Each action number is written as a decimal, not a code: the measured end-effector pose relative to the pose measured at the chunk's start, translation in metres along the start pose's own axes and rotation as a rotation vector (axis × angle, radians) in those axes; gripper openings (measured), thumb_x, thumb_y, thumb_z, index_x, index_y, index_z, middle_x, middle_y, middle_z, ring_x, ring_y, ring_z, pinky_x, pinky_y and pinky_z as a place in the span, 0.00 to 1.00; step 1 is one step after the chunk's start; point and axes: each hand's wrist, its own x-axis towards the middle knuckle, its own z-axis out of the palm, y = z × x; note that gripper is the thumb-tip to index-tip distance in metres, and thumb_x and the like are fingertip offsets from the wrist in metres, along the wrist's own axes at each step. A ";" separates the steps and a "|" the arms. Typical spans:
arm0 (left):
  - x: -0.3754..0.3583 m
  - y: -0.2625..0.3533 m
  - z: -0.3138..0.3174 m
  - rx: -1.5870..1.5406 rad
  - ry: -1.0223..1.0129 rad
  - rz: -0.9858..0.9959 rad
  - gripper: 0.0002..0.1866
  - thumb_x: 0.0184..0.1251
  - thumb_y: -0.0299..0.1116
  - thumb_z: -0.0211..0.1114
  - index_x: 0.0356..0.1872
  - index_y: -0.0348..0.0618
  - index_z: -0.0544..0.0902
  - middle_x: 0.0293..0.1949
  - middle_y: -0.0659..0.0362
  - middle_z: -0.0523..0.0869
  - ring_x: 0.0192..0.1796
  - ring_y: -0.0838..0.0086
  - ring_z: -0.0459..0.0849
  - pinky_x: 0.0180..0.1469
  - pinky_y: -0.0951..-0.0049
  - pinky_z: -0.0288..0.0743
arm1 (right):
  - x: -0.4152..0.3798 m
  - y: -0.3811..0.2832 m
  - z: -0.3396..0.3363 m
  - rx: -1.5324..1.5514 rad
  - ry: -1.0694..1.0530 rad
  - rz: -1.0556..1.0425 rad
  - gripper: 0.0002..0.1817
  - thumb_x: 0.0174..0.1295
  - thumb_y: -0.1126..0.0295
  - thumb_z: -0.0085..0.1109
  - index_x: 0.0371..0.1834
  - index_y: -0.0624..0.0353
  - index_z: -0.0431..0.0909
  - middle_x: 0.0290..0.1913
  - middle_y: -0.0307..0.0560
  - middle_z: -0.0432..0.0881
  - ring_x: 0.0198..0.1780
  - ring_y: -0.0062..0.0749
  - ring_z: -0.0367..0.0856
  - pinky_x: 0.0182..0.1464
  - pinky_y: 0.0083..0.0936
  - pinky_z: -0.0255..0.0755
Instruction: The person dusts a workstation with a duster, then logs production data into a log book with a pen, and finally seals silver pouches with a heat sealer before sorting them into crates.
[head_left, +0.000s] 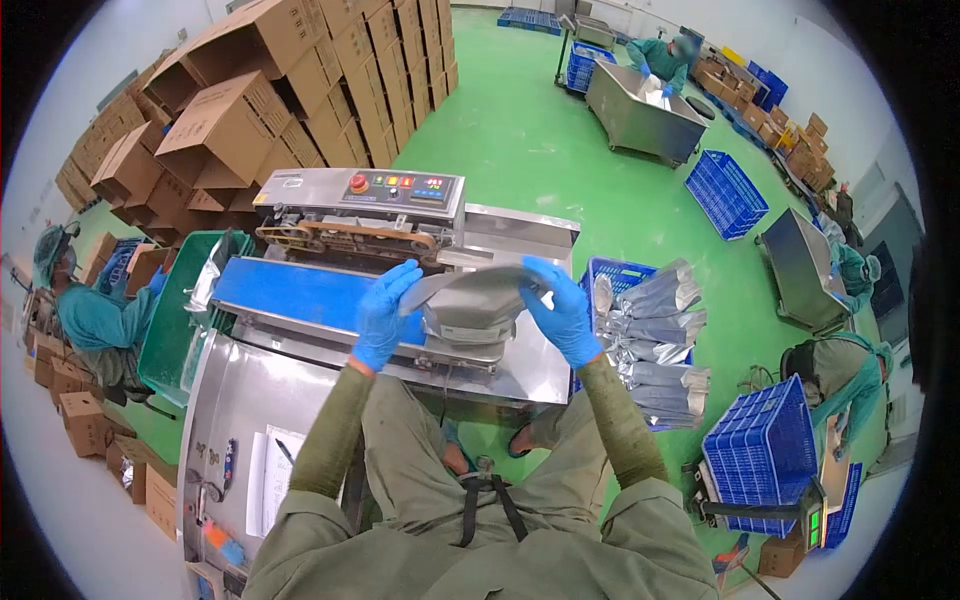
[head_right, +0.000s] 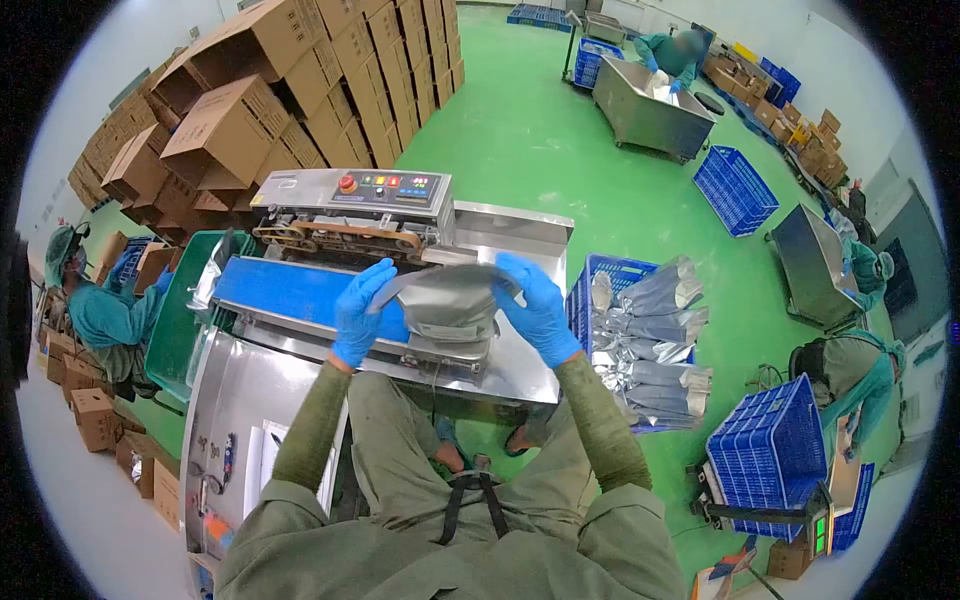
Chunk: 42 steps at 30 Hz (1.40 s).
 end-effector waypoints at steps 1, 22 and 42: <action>-0.004 -0.001 0.015 -0.210 0.112 -0.148 0.13 0.68 0.30 0.69 0.51 0.39 0.86 0.51 0.56 0.89 0.49 0.72 0.87 0.50 0.75 0.80 | -0.005 -0.002 0.004 0.043 0.003 0.135 0.07 0.66 0.76 0.61 0.46 0.59 0.80 0.38 0.44 0.84 0.36 0.28 0.82 0.36 0.27 0.75; -0.026 -0.198 0.083 -0.174 -0.085 -0.714 0.15 0.60 0.36 0.68 0.23 0.31 0.84 0.19 0.53 0.83 0.22 0.71 0.80 0.30 0.63 0.70 | -0.047 0.101 0.126 0.457 0.074 0.946 0.19 0.67 0.61 0.58 0.24 0.66 0.79 0.19 0.40 0.76 0.23 0.24 0.72 0.27 0.28 0.66; -0.144 -0.048 -0.104 0.417 0.169 -0.739 0.20 0.77 0.40 0.58 0.55 0.29 0.82 0.52 0.48 0.85 0.53 0.63 0.81 0.59 0.65 0.72 | -0.384 0.103 -0.171 -0.878 -0.532 0.670 0.13 0.61 0.60 0.61 0.38 0.58 0.83 0.40 0.56 0.85 0.49 0.54 0.82 0.53 0.44 0.75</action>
